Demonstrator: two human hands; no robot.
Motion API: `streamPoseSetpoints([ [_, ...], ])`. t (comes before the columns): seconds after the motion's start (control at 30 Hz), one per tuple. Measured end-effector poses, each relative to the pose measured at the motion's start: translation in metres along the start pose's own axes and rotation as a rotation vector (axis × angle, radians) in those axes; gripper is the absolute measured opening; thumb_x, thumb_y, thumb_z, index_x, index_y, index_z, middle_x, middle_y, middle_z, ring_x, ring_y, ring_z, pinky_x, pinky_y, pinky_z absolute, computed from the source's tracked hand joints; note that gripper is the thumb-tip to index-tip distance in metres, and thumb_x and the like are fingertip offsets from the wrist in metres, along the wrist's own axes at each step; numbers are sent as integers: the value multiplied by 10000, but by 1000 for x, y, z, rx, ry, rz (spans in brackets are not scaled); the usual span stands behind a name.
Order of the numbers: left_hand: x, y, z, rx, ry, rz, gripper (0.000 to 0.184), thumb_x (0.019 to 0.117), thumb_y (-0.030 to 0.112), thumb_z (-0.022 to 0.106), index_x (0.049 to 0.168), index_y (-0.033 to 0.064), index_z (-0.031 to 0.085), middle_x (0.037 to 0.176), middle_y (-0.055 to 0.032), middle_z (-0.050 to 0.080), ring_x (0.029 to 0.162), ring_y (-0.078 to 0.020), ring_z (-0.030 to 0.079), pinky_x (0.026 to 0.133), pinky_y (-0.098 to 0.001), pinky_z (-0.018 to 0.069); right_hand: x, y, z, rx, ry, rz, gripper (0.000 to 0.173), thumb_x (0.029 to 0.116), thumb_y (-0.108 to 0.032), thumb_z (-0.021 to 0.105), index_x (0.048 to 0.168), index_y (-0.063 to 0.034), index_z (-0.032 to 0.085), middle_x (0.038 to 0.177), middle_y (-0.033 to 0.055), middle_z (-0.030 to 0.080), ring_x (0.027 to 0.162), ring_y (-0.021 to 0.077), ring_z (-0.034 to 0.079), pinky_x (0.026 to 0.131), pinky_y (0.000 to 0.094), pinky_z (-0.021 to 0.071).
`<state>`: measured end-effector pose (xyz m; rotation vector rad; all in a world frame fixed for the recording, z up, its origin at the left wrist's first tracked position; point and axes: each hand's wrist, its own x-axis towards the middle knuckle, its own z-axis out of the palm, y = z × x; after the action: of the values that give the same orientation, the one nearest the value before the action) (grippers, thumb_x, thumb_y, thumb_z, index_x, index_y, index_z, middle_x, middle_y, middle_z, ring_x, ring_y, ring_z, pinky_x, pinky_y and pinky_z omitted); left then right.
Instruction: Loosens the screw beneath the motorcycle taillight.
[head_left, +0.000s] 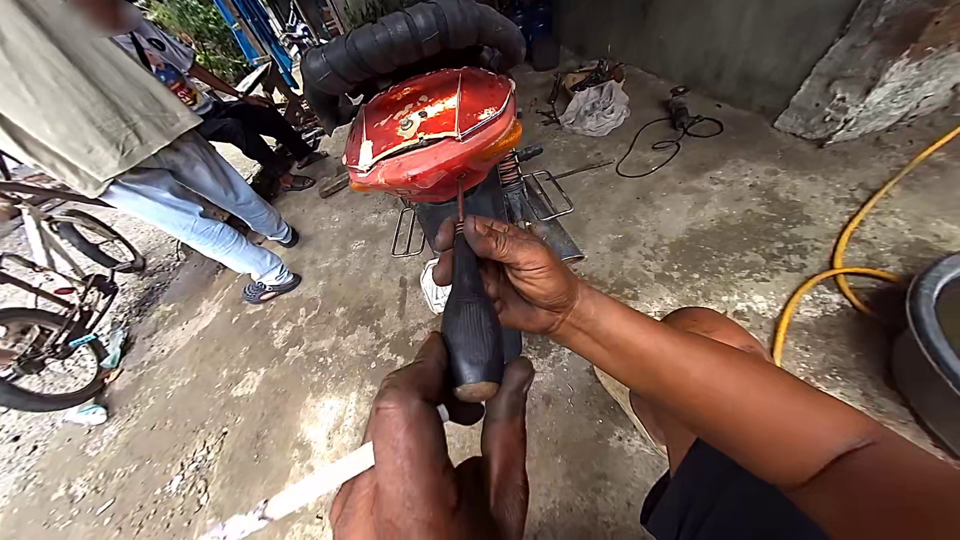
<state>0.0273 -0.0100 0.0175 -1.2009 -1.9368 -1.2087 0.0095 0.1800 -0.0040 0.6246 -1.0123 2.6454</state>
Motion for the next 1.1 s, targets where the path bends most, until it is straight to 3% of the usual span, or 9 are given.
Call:
streamPoseSetpoints([
  [0.1,3,-1,2,90,1,-37,498,1007,550,580,866,74,626,682,38,583,568,19,541,477,-165,408,1,0,3,-34,50,28,293,1082,-374,507,1050,-98,600,783,65,628,527,78,577,469,196,503],
  [0.23,5,-5,0,83,-43,-96,586,1027,646,425,798,141,616,607,67,545,514,-5,533,433,-219,389,1,-8,-7,32,-143,116,403,1095,-326,388,1350,-88,590,1185,168,693,680,122,656,525,222,526],
  [0.4,3,0,-2,-46,-21,-61,610,927,439,756,1191,-74,559,925,-52,667,753,-40,669,619,-207,594,0,-3,1,-36,13,36,259,1091,-267,484,1115,-65,644,901,135,718,615,112,661,524,215,545],
  [0.53,0,3,2,55,9,-36,381,972,329,705,1063,-32,625,841,-22,688,688,7,651,560,-163,550,1,-2,8,-112,114,53,305,1080,-371,520,1031,-84,613,736,66,619,532,93,594,482,223,527],
  [0.67,3,-2,-2,91,-39,-110,553,1022,616,486,866,109,644,638,65,591,524,7,562,432,-208,426,2,-11,0,-15,-123,134,424,1104,-335,378,1394,-86,562,1265,175,661,672,112,634,528,224,519],
  [0.77,2,-4,-2,51,-46,-122,564,980,643,552,922,92,655,690,70,618,565,19,579,461,-194,456,1,-7,1,-18,-59,74,306,1100,-260,427,1229,-63,623,1020,150,714,626,106,645,525,211,535],
  [0.87,-3,-2,0,-85,15,-52,542,891,361,806,1146,-68,593,945,-56,687,787,-56,693,648,-220,618,2,-3,2,-86,67,39,254,1088,-285,512,1060,-62,631,800,85,648,555,91,604,496,212,535],
  [0.97,-5,-3,5,-50,75,4,373,911,227,777,1083,-60,611,922,-65,697,777,-40,698,645,-192,610,1,-4,5,-138,124,54,253,1072,-306,553,1015,-71,626,732,50,603,503,68,549,465,197,505],
  [1.1,-1,-1,5,15,68,-16,429,977,458,682,927,33,652,748,25,656,621,26,613,510,-144,494,-2,-10,-1,-33,-105,143,448,1105,-391,376,1370,-88,575,1228,173,670,634,104,611,500,216,496],
])
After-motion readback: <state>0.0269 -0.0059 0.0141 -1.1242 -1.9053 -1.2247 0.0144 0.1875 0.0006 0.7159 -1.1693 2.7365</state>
